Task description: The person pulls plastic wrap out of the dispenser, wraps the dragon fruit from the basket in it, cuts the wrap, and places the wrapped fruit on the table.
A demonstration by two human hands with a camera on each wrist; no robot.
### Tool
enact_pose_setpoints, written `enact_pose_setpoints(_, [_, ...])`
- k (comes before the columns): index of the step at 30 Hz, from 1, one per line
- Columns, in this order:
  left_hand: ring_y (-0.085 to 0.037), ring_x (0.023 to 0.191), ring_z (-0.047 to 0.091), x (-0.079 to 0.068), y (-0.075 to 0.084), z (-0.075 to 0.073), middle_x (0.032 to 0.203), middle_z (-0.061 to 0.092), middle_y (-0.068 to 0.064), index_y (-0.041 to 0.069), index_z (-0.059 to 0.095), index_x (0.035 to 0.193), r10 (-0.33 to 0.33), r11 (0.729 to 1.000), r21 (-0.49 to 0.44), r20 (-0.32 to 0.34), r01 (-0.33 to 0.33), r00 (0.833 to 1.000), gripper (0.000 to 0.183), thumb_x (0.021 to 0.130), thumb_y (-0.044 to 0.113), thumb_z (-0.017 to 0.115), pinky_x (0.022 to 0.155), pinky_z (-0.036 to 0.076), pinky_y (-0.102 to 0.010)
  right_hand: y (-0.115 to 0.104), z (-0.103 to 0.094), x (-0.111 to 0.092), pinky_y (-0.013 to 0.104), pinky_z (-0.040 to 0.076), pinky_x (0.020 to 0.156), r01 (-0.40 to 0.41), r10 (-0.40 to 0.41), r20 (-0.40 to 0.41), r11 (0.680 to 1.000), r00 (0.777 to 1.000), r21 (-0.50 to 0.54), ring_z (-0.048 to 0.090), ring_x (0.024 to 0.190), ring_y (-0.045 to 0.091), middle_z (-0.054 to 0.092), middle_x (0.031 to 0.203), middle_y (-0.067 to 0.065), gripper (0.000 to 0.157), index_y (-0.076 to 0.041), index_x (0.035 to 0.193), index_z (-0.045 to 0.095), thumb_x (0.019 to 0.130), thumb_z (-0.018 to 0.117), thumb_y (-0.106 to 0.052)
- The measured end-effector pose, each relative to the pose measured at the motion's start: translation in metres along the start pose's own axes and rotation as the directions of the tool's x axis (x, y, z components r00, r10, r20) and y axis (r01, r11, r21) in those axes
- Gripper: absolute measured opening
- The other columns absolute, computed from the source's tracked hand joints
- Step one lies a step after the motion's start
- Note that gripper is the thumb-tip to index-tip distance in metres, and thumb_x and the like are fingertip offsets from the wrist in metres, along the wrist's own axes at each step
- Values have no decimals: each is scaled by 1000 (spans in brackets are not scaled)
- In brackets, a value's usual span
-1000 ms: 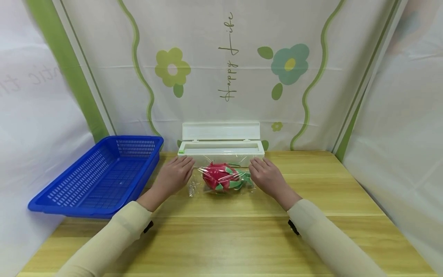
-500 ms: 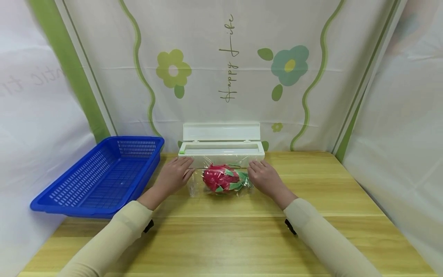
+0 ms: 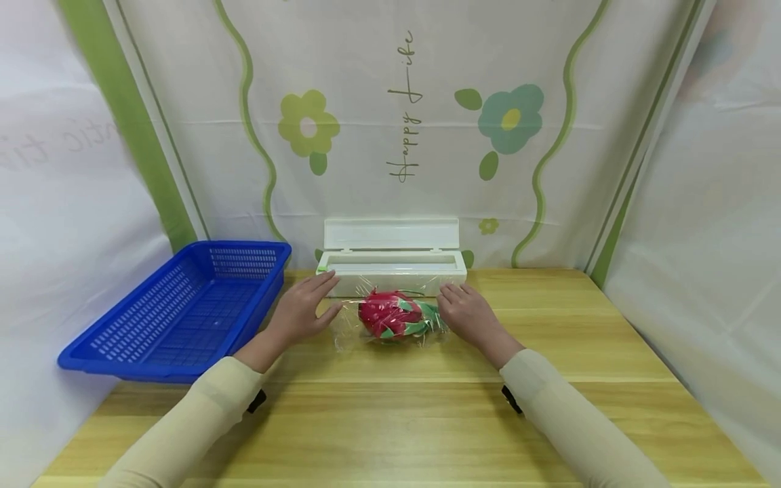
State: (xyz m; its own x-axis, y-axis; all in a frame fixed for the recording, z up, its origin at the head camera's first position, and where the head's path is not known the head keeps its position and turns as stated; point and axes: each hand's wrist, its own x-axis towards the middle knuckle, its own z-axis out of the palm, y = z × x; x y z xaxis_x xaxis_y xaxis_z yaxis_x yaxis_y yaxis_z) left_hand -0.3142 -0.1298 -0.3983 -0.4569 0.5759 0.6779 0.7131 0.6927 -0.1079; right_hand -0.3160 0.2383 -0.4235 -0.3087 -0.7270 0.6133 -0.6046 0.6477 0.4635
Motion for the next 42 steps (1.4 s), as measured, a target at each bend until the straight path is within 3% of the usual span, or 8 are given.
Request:
enact_pose_setpoints(5, [-36,130,45,5,13,2,139,50,-23,-2,55,133,207,978,32,-35,-206,978,61,83,29,73,106,35,-51,-1,-1,-1,47,54,81,6,-6,-4,1000,1000,-1,68,94,33,70,102,20,26,5,95,67,74,76,-9])
enact_pose_setpoints(11, [-34,134,41,12,35,11,142,48,-18,3,56,134,472,879,78,0,-470,882,66,80,35,77,109,31,-50,0,-1,-1,48,54,80,10,-10,-17,1000,1000,17,68,94,34,70,102,21,21,6,96,67,81,67,-9])
enact_pose_setpoints(15, [-30,134,42,13,44,19,142,50,-15,6,56,136,536,838,80,59,-540,842,70,81,43,76,108,32,-51,1,1,0,48,54,80,15,-14,-31,1000,999,21,68,94,34,70,102,21,20,5,96,67,83,63,-9])
enact_pose_setpoints(18, [-29,136,39,12,48,24,145,47,-14,8,53,139,521,843,79,130,-533,844,72,83,49,71,109,30,-52,1,2,0,48,54,80,8,-7,-25,1000,1000,19,68,95,34,70,102,21,21,5,96,66,80,67,-8])
enact_pose_setpoints(24, [-33,140,31,10,49,32,150,39,-17,12,44,145,427,889,65,247,-454,870,79,84,54,69,112,23,-52,2,4,-1,48,54,80,3,-3,-25,1000,1000,10,68,95,34,70,102,21,22,5,96,67,79,68,-10])
enact_pose_setpoints(32, [-38,136,35,11,49,37,151,34,-21,13,40,146,362,915,91,244,-393,900,88,77,55,75,108,30,-54,1,4,-2,48,54,80,0,0,-22,1000,1000,6,68,95,33,70,103,21,30,5,98,70,73,75,-9])
enact_pose_setpoints(37, [-38,137,34,13,49,38,152,32,-21,14,37,148,343,922,89,271,-378,900,91,77,57,75,109,29,-54,0,-3,-1,50,53,82,0,1,-13,999,1000,48,67,96,36,69,105,23,36,8,102,70,73,75,-12])
enact_pose_setpoints(42, [-37,137,33,14,49,38,153,30,-20,14,35,149,333,921,102,295,-376,895,92,77,57,74,110,28,-53,4,-12,-2,50,53,82,-20,21,-16,997,1000,73,67,96,37,69,105,23,34,8,105,69,83,63,-17])
